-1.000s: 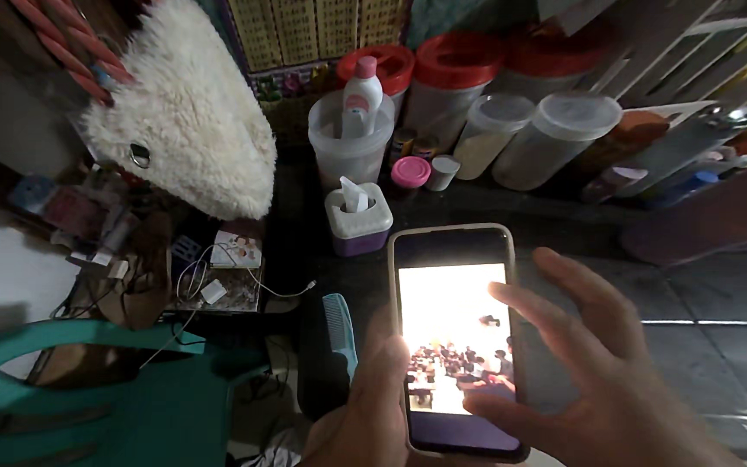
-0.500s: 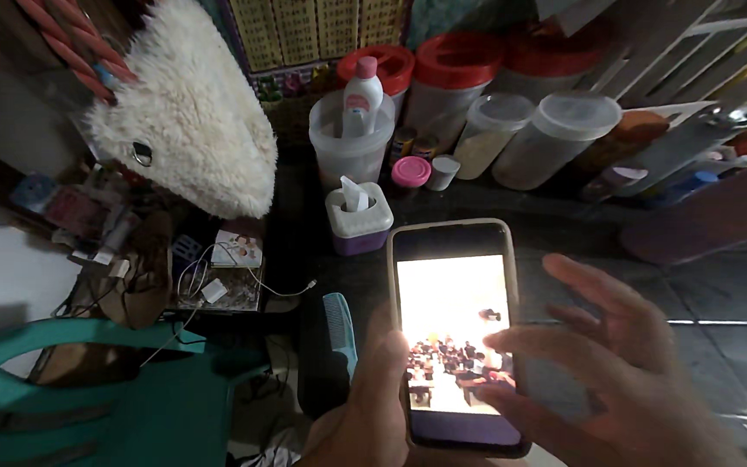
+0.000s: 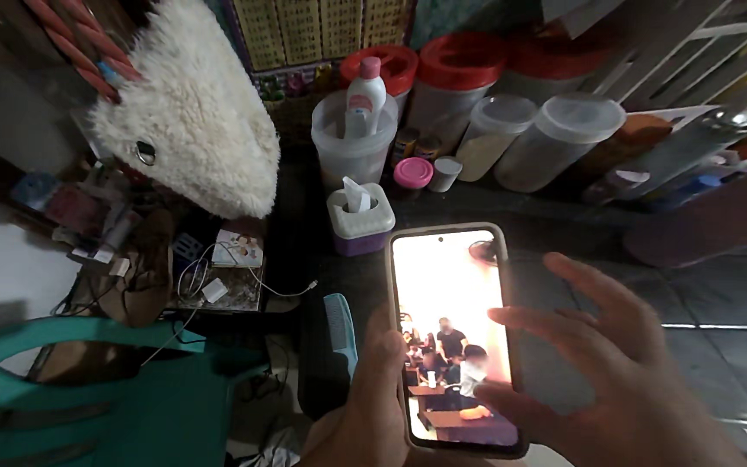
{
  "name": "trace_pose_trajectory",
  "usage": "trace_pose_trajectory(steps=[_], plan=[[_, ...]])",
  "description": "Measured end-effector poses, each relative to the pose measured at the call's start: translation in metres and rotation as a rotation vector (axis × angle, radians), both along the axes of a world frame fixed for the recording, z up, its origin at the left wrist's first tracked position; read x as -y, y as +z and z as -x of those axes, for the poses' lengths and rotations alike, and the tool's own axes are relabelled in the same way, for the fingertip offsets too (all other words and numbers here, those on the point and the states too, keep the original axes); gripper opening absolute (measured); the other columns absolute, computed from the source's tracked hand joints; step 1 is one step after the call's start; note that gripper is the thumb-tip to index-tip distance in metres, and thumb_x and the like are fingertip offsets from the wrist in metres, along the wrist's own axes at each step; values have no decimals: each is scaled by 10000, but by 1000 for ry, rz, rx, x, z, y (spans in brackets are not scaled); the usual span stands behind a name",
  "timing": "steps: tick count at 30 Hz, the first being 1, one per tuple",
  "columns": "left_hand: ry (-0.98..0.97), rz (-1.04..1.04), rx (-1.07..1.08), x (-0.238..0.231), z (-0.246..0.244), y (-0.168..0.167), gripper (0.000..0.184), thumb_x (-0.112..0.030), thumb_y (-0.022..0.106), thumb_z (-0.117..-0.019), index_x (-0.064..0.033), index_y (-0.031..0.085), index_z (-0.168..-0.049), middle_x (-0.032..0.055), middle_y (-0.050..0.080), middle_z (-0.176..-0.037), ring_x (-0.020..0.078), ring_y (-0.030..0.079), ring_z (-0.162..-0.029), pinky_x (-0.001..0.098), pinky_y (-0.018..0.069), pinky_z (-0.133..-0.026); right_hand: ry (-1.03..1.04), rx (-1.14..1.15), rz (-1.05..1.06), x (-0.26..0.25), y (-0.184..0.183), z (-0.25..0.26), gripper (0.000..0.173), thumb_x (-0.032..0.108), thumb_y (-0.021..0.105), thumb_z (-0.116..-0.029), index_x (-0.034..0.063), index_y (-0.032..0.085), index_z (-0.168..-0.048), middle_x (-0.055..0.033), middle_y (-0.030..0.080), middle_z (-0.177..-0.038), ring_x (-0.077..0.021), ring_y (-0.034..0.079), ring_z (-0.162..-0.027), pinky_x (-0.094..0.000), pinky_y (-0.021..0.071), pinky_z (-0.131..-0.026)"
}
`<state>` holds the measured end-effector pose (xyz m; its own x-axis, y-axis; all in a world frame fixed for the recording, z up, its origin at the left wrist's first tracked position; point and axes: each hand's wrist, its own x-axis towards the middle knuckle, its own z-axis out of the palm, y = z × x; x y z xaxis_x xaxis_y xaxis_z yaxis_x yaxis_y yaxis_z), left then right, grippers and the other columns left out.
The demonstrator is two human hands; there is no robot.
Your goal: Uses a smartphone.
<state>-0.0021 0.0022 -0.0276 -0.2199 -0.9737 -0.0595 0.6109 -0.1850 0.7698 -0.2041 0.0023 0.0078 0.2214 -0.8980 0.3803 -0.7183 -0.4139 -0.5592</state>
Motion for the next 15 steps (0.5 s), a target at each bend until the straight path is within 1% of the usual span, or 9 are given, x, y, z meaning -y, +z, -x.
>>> trace_pose_trajectory(steps=[2, 4, 6, 7, 8, 9, 11, 12, 15], plan=[[5, 4, 11, 0, -1, 0, 927, -675, 535, -938, -19, 281, -1543, 56, 521, -1441, 80, 524, -1310, 327, 446, -1102, 37, 7, 16, 0, 0, 1, 518, 545, 753, -860, 297, 604, -1289, -137, 301, -1621, -284, 219, -1535, -466, 333, -1176], [29, -7, 42, -1, -1, 2, 922, -667, 538, -940, -9, 290, -1536, 44, 535, -1421, 60, 529, -1293, 305, 449, -1091, 109, 18, 31, -1, 0, 1, 447, 538, 745, -882, 345, 625, -1267, -93, 294, -1627, -275, 178, -1550, -484, 299, -1201], [62, -37, 70, -2, 0, 6, 926, -663, 561, -928, 16, 318, -1510, 35, 567, -1378, 43, 552, -1257, 283, 467, -1066, 186, -14, 36, -3, 0, 0, 376, 543, 712, -916, 415, 635, -1261, -24, 280, -1642, -264, 106, -1570, -508, 200, -1240], [67, -46, 80, -2, 0, 7, 933, -662, 563, -926, 29, 318, -1503, 36, 565, -1379, 35, 548, -1257, 274, 464, -1064, 216, -46, 39, -4, 0, 0, 349, 545, 689, -934, 418, 645, -1256, -37, 270, -1653, -295, 74, -1572, -534, 158, -1239], [59, -44, 88, -2, 0, 7, 944, -665, 552, -930, 32, 299, -1514, 40, 548, -1402, 31, 531, -1274, 269, 451, -1072, 230, -78, 46, -4, 0, 0, 323, 546, 667, -950, 410, 657, -1243, -62, 275, -1658, -335, 69, -1571, -566, 148, -1234], [43, -31, 83, -2, -1, 6, 954, -666, 538, -937, 24, 271, -1540, 48, 523, -1437, 36, 511, -1301, 273, 435, -1090, 233, -96, 51, -4, 0, 2, 296, 542, 652, -962, 401, 671, -1222, -65, 282, -1657, -349, 70, -1570, -580, 143, -1231], [23, -18, 16, -1, -1, 2, 909, -662, 551, -935, -17, 303, -1526, 34, 552, -1399, 61, 545, -1273, 306, 463, -1075, 214, -96, 58, -2, 0, 8, 233, 523, 643, -974, 377, 691, -1149, -23, 303, -1647, -303, 80, -1574, -556, 129, -1248], [16, -8, -10, 0, -2, 0, 883, -659, 553, -936, -27, 324, -1509, 28, 565, -1383, 68, 556, -1264, 319, 470, -1074, 208, -90, 60, -2, 2, 12, 214, 500, 643, -982, 342, 706, -1111, -34, 317, -1638, -296, 87, -1573, -555, 120, -1249], [2, 8, -35, 1, -3, -2, 874, -652, 546, -946, -33, 315, -1518, 42, 556, -1389, 86, 556, -1274, 343, 468, -1088, 184, -107, 69, -1, 8, 21, 223, 494, 641, -985, 294, 716, -1047, -67, 331, -1615, -284, 74, -1572, -537, 94, -1253]])
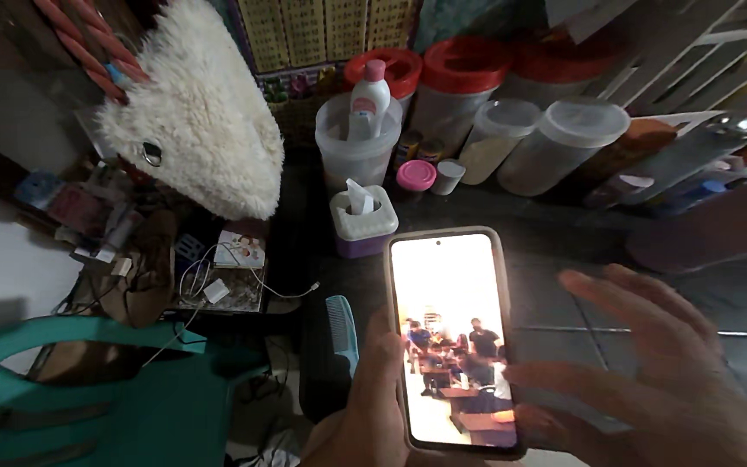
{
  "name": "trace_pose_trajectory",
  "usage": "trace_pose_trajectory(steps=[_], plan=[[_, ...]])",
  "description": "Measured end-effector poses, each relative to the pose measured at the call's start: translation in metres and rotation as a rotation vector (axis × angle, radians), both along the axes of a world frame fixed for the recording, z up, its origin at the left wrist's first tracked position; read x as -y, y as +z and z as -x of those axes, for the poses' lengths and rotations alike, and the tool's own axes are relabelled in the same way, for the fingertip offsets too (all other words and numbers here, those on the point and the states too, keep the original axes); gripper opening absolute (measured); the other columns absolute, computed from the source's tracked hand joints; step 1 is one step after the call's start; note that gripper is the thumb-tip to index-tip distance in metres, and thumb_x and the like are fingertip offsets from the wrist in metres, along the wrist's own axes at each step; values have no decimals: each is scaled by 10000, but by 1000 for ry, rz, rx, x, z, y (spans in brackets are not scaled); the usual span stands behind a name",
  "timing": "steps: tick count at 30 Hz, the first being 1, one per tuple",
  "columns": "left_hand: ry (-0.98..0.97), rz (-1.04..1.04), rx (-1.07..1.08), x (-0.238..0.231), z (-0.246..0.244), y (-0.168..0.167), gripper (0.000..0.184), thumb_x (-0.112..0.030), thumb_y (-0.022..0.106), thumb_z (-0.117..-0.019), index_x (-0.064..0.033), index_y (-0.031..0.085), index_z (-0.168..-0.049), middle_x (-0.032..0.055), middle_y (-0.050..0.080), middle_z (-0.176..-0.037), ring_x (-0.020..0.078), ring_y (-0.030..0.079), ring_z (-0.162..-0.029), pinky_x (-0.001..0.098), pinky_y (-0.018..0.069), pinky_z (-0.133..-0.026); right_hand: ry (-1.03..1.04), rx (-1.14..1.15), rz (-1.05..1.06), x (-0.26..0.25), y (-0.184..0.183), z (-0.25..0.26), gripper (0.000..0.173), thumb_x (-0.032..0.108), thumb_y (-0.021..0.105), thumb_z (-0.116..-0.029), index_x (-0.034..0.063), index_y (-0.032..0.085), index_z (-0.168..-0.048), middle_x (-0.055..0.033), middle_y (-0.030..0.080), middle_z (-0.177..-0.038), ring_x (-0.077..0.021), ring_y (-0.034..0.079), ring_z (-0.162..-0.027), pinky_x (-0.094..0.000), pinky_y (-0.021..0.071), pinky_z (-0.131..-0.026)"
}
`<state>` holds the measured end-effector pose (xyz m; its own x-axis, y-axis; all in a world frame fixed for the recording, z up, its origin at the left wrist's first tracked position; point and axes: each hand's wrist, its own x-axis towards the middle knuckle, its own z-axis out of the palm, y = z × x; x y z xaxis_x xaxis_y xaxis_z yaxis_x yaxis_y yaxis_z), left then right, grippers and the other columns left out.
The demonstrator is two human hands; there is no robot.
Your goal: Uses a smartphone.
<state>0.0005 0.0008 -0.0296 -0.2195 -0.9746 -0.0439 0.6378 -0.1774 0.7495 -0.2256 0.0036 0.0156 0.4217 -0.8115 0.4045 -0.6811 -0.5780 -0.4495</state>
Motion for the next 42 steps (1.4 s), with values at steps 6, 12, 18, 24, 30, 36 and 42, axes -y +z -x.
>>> trace_pose_trajectory(steps=[6, 12, 18, 24, 30, 36, 42], plan=[[45, -17, 103, -1, 1, 7, 911, -659, 524, -950, 12, 298, -1523, 50, 528, -1418, 48, 522, -1291, 293, 448, -1089, 55, -1, -45, -6, 1, -8, 220, 475, 682, -965, 330, 712, -1128, -96, 328, -1624, -333, 99, -1564, -567, 137, -1238], [37, -13, 88, -2, 0, 6, 910, -650, 525, -955, 19, 289, -1524, 53, 521, -1425, 44, 518, -1296, 290, 446, -1092, 65, -39, -49, -8, -3, -13, 186, 465, 656, -986, 343, 736, -1102, -130, 345, -1617, -385, 105, -1553, -600, 117, -1226], [19, -33, 34, -2, 0, 2, 926, -659, 538, -945, 6, 269, -1530, 44, 530, -1405, 61, 541, -1268, 310, 465, -1071, 44, -36, -9, -8, 1, -4, 142, 435, 655, -995, 324, 731, -1040, -104, 333, -1617, -343, 56, -1567, -581, 83, -1240], [25, -23, 71, -2, -1, 4, 925, -664, 505, -958, 0, 254, -1552, 46, 514, -1439, 50, 520, -1296, 297, 448, -1088, 40, 55, 42, -7, -3, -1, 196, 445, 594, -1027, 316, 738, -997, 39, 354, -1614, -232, 68, -1575, -503, 100, -1265], [14, -54, 37, -2, -1, 3, 929, -668, 561, -926, -18, 283, -1529, 34, 547, -1390, 61, 553, -1257, 311, 474, -1063, 57, 156, -19, -9, -6, 3, 424, 519, 362, -1089, 364, 756, -1085, 124, 345, -1625, -195, 44, -1580, -454, 101, -1275], [27, -11, 128, -2, -2, 6, 936, -652, 482, -972, 51, 232, -1538, 75, 480, -1468, 38, 482, -1328, 272, 420, -1107, 110, 95, -71, -15, -8, -10, 415, 502, 352, -1098, 339, 729, -1161, 48, 354, -1628, -223, 18, -1583, -469, 50, -1274], [31, -34, 101, 0, -1, 6, 941, -666, 516, -950, 21, 256, -1537, 61, 509, -1432, 49, 517, -1293, 283, 443, -1087, 92, 54, -46, -14, -11, -11, 386, 484, 387, -1094, 321, 734, -1135, 35, 373, -1619, -243, 38, -1581, -494, 44, -1268]])
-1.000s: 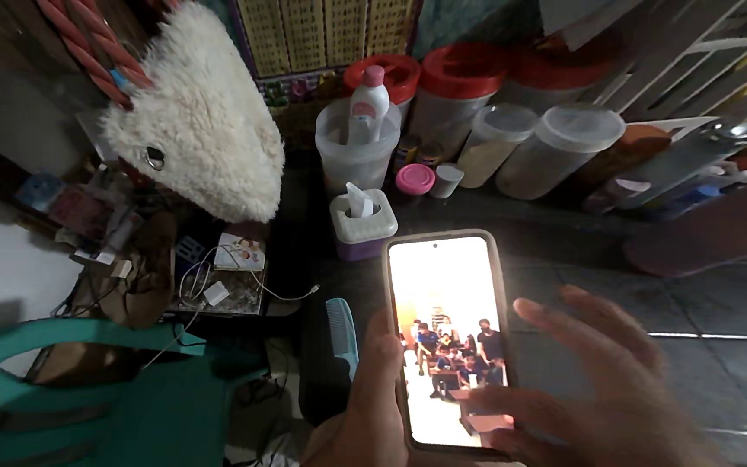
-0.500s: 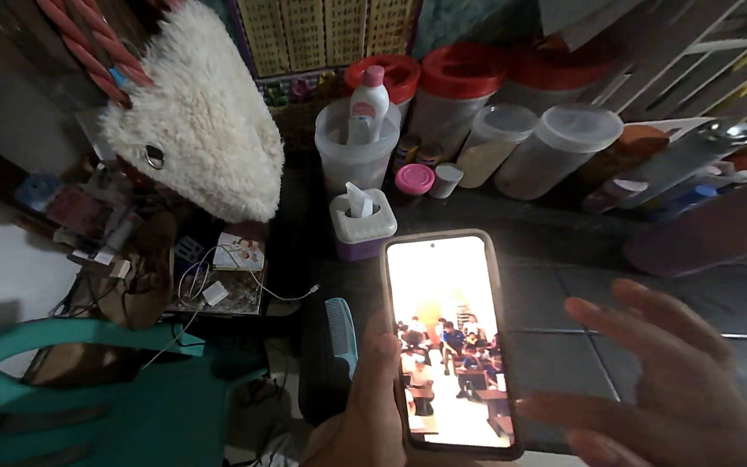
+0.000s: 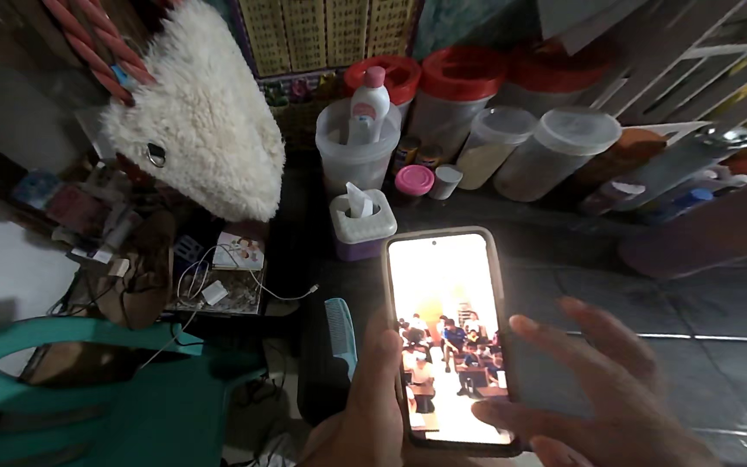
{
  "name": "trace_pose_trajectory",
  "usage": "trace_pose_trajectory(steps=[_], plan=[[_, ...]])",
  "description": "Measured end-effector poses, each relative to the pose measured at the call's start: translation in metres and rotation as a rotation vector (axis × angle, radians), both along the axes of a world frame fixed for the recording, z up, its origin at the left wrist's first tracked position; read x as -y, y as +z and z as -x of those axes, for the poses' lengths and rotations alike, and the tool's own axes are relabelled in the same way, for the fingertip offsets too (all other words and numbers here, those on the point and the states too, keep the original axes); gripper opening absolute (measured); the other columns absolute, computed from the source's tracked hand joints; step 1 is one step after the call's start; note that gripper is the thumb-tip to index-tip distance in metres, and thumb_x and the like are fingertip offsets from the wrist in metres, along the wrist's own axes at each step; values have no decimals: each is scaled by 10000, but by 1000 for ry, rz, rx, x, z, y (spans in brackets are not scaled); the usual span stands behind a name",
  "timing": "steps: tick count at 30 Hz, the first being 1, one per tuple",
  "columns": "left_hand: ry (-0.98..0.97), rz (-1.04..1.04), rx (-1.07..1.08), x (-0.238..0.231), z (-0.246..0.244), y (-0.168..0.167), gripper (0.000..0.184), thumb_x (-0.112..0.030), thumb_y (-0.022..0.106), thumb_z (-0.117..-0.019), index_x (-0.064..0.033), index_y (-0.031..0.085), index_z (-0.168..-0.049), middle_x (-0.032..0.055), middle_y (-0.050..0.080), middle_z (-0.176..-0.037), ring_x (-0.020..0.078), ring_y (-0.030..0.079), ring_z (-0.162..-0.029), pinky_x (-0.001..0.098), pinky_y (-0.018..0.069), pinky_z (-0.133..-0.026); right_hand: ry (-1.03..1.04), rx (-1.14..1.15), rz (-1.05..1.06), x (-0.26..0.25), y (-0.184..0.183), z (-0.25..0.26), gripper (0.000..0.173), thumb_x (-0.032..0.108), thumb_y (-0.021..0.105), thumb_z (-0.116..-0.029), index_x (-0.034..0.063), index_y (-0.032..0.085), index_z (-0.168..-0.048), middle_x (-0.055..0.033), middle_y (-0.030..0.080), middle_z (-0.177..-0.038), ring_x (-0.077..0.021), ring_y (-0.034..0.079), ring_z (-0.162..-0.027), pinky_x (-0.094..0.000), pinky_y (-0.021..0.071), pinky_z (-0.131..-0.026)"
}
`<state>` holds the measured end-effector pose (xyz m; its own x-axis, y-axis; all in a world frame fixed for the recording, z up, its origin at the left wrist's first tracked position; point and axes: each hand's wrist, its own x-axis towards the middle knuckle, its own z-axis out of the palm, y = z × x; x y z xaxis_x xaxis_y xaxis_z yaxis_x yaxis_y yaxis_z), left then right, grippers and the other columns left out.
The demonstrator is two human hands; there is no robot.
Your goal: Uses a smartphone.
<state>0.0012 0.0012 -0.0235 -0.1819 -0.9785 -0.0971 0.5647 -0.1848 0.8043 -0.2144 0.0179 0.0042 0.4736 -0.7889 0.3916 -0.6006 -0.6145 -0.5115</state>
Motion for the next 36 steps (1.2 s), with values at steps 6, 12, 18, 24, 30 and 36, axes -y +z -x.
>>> trace_pose_trajectory(steps=[6, 12, 18, 24, 30, 36], plan=[[0, -52, -34, 0, 1, 3, 980, -689, 571, -905, 11, 272, -1521, 31, 560, -1368, 49, 564, -1238, 286, 494, -1032, -81, 8, 6, 1, 7, 13, 385, 479, 398, -1093, 294, 735, -1081, 54, 350, -1624, -188, 12, -1580, -444, 72, -1272], [-3, -54, -55, 0, 0, 1, 929, -683, 565, -914, 5, 316, -1487, 24, 588, -1325, 59, 584, -1215, 300, 509, -1018, -58, 36, 11, 0, 8, 10, 385, 486, 393, -1092, 338, 748, -1111, 74, 337, -1632, -191, 14, -1581, -452, 72, -1274], [5, -37, -26, -1, 0, 0, 934, -675, 523, -941, 26, 281, -1508, 43, 561, -1363, 58, 561, -1242, 295, 491, -1037, 4, -31, 21, 0, 2, -3, 342, 472, 409, -1092, 376, 699, -1245, 9, 314, -1651, -262, 19, -1581, -497, 35, -1262], [9, -49, -4, -3, -1, 2, 955, -683, 498, -943, 30, 245, -1526, 49, 549, -1378, 51, 555, -1247, 281, 487, -1037, -25, -49, 56, 2, 1, -5, 373, 479, 359, -1100, 398, 669, -1291, 8, 283, -1663, -255, -5, -1583, -500, 16, -1260], [9, -29, 0, -3, -1, -1, 924, -671, 487, -960, 36, 273, -1515, 52, 564, -1374, 58, 564, -1246, 288, 489, -1042, -81, -79, 31, 3, 1, -6, 379, 483, 366, -1098, 395, 622, -1363, -79, 282, -1658, -313, 39, -1578, -526, 67, -1252], [18, -55, -5, -3, -2, 0, 936, -651, 510, -955, 47, 249, -1521, 60, 540, -1388, 50, 546, -1255, 273, 477, -1044, -21, -51, -19, -1, 5, -4, 318, 435, 463, -1083, 297, 746, -1129, -88, 335, -1638, -314, 43, -1574, -530, 48, -1253]])
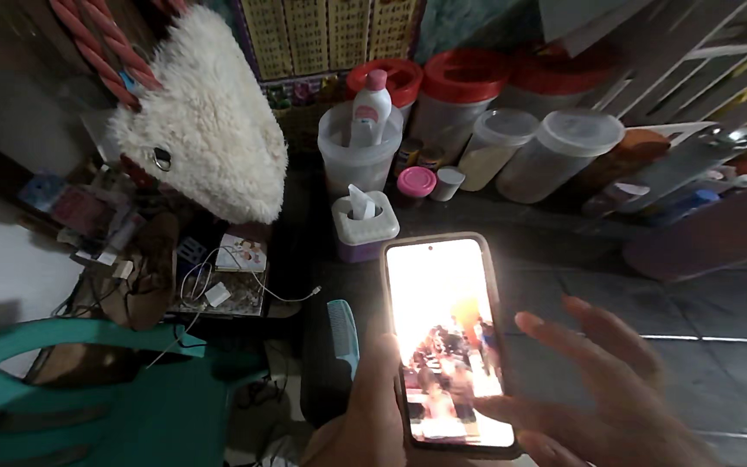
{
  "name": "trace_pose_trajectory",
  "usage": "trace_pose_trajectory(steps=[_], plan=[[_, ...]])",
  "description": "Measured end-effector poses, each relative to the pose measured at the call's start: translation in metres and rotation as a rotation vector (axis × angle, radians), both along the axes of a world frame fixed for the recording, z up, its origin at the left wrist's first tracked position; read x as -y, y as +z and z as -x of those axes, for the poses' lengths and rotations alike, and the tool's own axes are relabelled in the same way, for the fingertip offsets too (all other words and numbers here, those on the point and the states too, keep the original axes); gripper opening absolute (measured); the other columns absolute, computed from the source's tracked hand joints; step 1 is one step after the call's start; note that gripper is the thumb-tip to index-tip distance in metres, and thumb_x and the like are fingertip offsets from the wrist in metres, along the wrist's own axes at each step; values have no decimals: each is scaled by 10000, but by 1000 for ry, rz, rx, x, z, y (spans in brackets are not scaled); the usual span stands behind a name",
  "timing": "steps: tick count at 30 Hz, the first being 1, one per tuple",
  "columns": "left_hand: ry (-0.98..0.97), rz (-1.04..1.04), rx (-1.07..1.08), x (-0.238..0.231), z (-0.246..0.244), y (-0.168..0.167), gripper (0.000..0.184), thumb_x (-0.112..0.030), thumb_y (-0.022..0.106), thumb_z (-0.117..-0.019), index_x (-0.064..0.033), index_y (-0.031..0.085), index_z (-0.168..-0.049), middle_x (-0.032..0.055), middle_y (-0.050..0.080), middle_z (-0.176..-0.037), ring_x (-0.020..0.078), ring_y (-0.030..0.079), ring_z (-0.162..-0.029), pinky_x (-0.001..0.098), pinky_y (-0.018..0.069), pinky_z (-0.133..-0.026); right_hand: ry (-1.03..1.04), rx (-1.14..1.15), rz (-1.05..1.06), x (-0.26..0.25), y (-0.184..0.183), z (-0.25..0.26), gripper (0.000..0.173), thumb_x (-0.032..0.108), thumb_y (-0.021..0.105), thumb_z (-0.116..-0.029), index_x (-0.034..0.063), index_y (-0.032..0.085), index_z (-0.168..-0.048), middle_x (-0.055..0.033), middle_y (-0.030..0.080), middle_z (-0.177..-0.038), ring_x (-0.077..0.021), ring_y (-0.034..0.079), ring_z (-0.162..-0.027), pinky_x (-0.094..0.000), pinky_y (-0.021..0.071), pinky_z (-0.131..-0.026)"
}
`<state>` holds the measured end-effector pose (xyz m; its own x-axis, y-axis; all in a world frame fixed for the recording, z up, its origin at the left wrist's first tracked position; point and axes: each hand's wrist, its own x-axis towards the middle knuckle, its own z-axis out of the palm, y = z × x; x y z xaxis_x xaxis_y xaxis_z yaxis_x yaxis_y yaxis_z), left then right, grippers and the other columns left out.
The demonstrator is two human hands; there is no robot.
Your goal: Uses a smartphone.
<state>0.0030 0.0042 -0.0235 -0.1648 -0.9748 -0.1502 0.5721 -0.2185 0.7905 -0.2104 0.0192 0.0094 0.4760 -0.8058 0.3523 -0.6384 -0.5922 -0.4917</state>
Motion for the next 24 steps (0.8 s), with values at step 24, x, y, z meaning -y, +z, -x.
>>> trace_pose_trajectory(steps=[24], plan=[[17, -54, 14, -1, 2, 1, 903, -633, 494, -966, 59, 274, -1504, 82, 540, -1393, 66, 546, -1264, 291, 477, -1051, -17, -8, 7, -2, -2, 3, 273, 409, 516, -1070, 260, 745, -1072, -98, 374, -1611, -316, 72, -1572, -537, 61, -1252]])
